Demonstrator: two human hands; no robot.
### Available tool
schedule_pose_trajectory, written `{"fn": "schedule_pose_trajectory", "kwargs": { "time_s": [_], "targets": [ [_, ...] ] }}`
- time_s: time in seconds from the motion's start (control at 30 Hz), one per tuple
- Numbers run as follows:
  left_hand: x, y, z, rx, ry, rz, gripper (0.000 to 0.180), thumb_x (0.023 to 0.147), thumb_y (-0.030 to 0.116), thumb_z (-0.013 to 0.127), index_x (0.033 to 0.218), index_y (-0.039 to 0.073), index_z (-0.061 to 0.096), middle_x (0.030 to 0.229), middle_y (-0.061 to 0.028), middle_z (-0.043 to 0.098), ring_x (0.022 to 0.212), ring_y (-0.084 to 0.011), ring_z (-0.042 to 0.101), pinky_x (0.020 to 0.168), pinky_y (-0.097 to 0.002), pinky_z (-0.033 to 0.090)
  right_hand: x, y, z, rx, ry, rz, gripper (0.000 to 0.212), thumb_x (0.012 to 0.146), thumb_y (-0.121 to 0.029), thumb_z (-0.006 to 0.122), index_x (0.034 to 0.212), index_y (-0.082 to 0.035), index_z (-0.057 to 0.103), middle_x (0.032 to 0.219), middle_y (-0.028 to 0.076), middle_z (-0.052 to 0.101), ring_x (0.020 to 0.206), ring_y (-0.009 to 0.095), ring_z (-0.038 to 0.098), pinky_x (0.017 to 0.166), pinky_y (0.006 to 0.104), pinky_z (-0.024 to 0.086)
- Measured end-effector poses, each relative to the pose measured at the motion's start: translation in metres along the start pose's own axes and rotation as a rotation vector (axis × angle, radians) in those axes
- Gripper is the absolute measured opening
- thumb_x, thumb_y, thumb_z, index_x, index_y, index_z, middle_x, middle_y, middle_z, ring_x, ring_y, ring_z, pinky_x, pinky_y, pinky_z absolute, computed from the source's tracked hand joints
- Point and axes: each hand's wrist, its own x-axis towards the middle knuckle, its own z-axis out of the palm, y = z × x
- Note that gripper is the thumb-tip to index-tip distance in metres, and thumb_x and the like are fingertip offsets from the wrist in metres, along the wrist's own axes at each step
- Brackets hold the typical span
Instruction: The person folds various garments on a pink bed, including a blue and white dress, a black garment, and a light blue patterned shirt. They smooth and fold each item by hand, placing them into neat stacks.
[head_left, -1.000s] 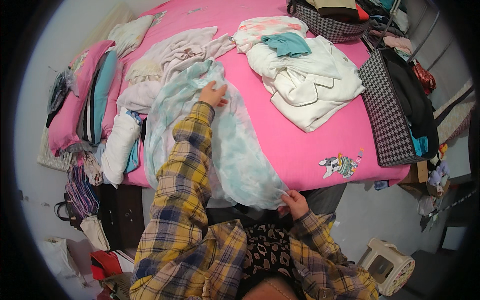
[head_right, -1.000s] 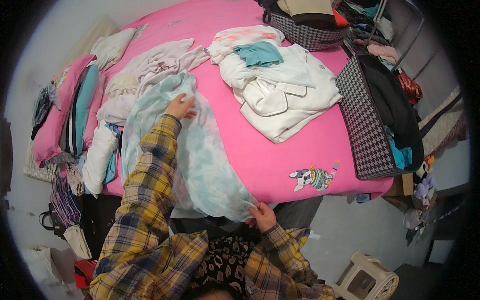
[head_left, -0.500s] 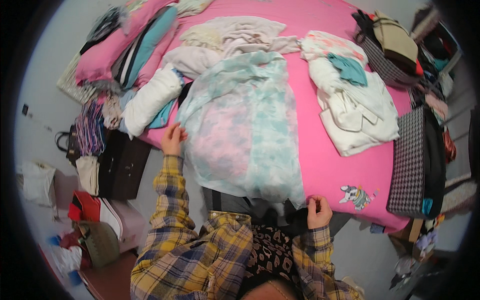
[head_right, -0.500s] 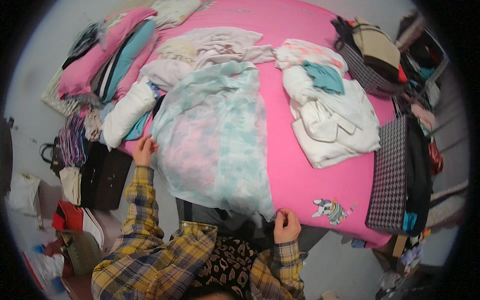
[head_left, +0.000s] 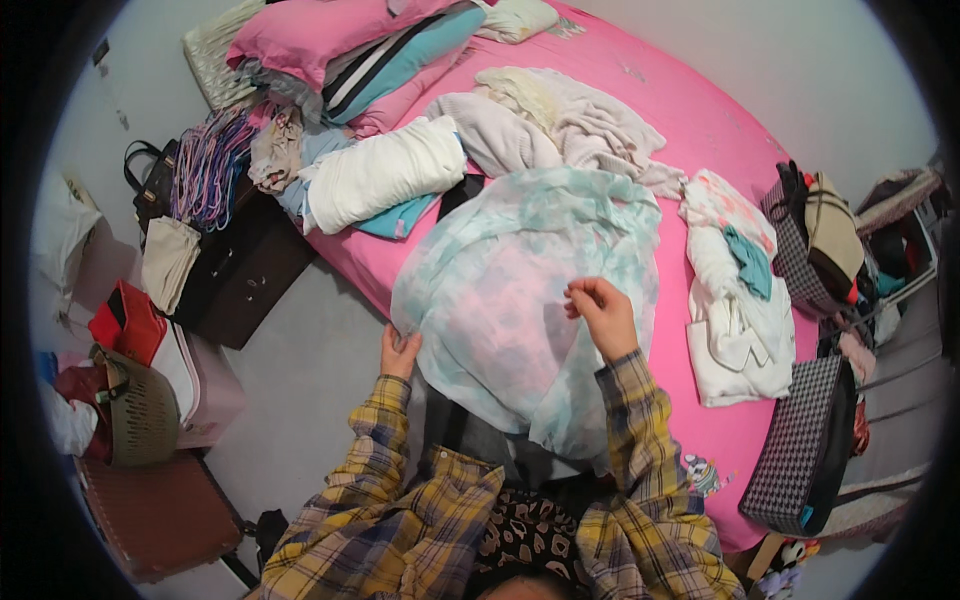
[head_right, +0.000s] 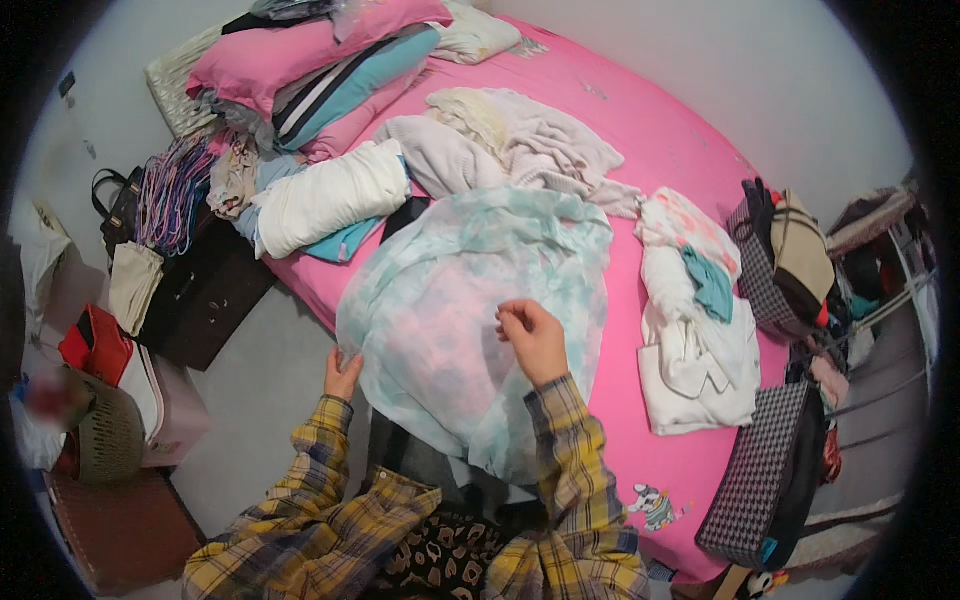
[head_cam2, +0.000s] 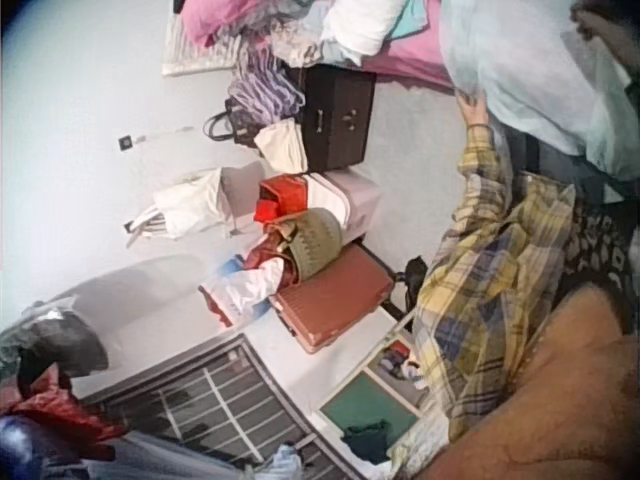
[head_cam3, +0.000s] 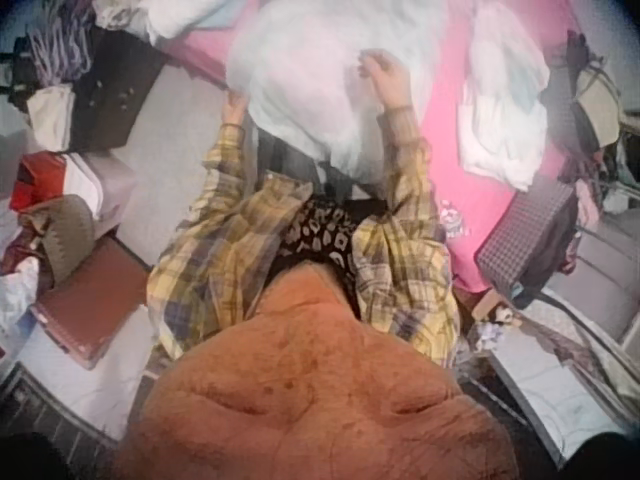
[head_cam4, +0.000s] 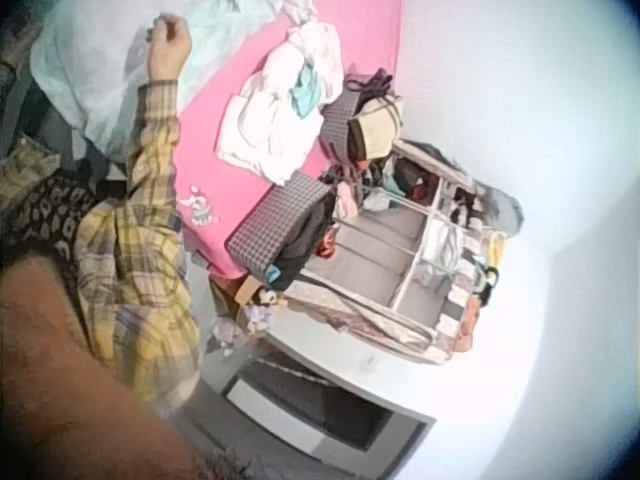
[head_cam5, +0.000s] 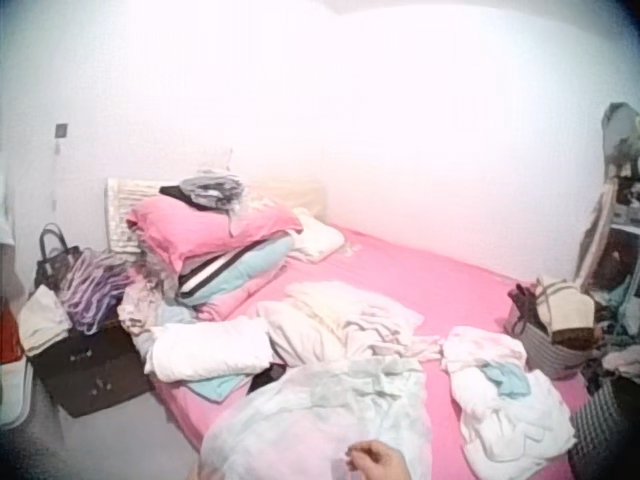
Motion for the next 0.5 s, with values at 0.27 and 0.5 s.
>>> {"fn": "schedule_pose_trajectory", "kwargs": {
  "time_s": [0.27, 0.5],
  "targets": [
    [0.037, 0.016, -0.010, 0.011, -0.212, 0.058, 0.084, 0.073, 0.019, 0.076, 0.137, 0.002, 0.025, 0.126, -0.0182, 0.048, 0.107, -0.0237, 0.053, 0.089, -0.0345, 0.045, 0.126, 0.022, 0.063, -0.106, -0.020, 0.198, 0.025, 0.082, -0.021, 0.061, 0.089, 0.003, 0.058, 0.079, 0.008, 0.061, 0.064, 0.016, 0.061, 0.050, 0.0288, 0.051],
    [-0.025, 0.063, 0.000, 0.312, -0.090, 0.255, 0.027, 0.072, 0.012, 0.065, 0.097, 0.002, 0.064, 0.101, -0.0150, 0.061, 0.090, -0.0317, 0.059, 0.084, -0.0351, 0.047, 0.167, 0.029, 0.114, -0.244, 0.088, 0.401, 0.063, 0.076, -0.054, 0.062, 0.085, 0.008, 0.059, 0.079, 0.017, 0.063, 0.061, 0.023, 0.063, 0.052, 0.0351, 0.051]
  ]
}}
